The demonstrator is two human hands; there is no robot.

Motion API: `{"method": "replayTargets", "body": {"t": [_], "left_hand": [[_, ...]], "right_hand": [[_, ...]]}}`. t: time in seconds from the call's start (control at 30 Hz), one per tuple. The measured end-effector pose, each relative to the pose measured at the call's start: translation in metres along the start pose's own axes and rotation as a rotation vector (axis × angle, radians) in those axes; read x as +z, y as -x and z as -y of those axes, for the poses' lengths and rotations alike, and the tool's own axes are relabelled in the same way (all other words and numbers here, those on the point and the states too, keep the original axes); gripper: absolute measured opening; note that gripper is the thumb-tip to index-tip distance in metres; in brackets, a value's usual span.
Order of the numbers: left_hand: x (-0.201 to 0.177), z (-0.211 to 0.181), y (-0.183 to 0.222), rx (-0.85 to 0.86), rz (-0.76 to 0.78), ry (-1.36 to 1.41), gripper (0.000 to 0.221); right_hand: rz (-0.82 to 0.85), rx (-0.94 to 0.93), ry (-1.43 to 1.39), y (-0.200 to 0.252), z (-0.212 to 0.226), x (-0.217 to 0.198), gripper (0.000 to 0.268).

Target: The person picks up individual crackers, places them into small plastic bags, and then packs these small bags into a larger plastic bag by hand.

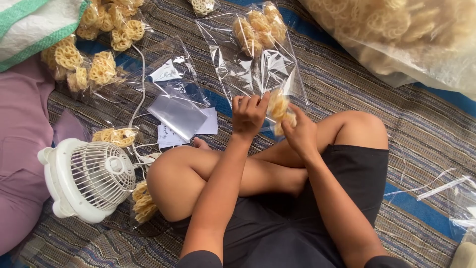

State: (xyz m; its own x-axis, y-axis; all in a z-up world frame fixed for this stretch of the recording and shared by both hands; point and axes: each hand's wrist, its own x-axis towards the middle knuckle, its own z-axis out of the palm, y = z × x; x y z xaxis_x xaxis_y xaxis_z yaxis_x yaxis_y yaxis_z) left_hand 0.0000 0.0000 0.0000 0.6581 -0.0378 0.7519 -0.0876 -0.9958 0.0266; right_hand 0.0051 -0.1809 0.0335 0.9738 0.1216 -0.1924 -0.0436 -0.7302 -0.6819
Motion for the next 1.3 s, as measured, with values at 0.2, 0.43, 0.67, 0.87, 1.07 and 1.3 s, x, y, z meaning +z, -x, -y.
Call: {"method": "replayTargets", "body": {"t": [0.2, 0.43, 0.67, 0.87, 1.07, 1.3], "left_hand": [[-0.010, -0.004, -0.011, -0.008, -0.035, 0.028, 0.017], [-0.010, -0.003, -0.015, 0.020, -0.122, 0.023, 0.013], [-0.014, -0.006, -0.025, -0.053, -0.131, 0.066, 0.013], [-0.007, -0.007, -0.027, -0.059, -0.177, 0.101, 0.018], [-0.006, -0.007, -0.034, -0.109, -0.162, 0.242, 0.014], [0.002, 0.038, -0.035, -1.503, 0.376, 0.626, 0.066]], "right_hand": [[-0.253, 0.083, -0.349, -0.039, -0.001, 0.046, 0.053], [-0.332, 0.020, -0.879, -0.101, -0.013, 0.143, 0.036], [-0.287, -0.159, -0.759, -0.140, 0.007, 0.178, 0.039], [-0.346, -0.313, -0.271, -0.155, 0.071, 0.155, 0.036], [-0.606, -0.573, 0.132, -0.246, 0.043, 0.205, 0.034], [-0.123, -0.635, 0.047, -0.215, 0.066, 0.174, 0.069]]}}
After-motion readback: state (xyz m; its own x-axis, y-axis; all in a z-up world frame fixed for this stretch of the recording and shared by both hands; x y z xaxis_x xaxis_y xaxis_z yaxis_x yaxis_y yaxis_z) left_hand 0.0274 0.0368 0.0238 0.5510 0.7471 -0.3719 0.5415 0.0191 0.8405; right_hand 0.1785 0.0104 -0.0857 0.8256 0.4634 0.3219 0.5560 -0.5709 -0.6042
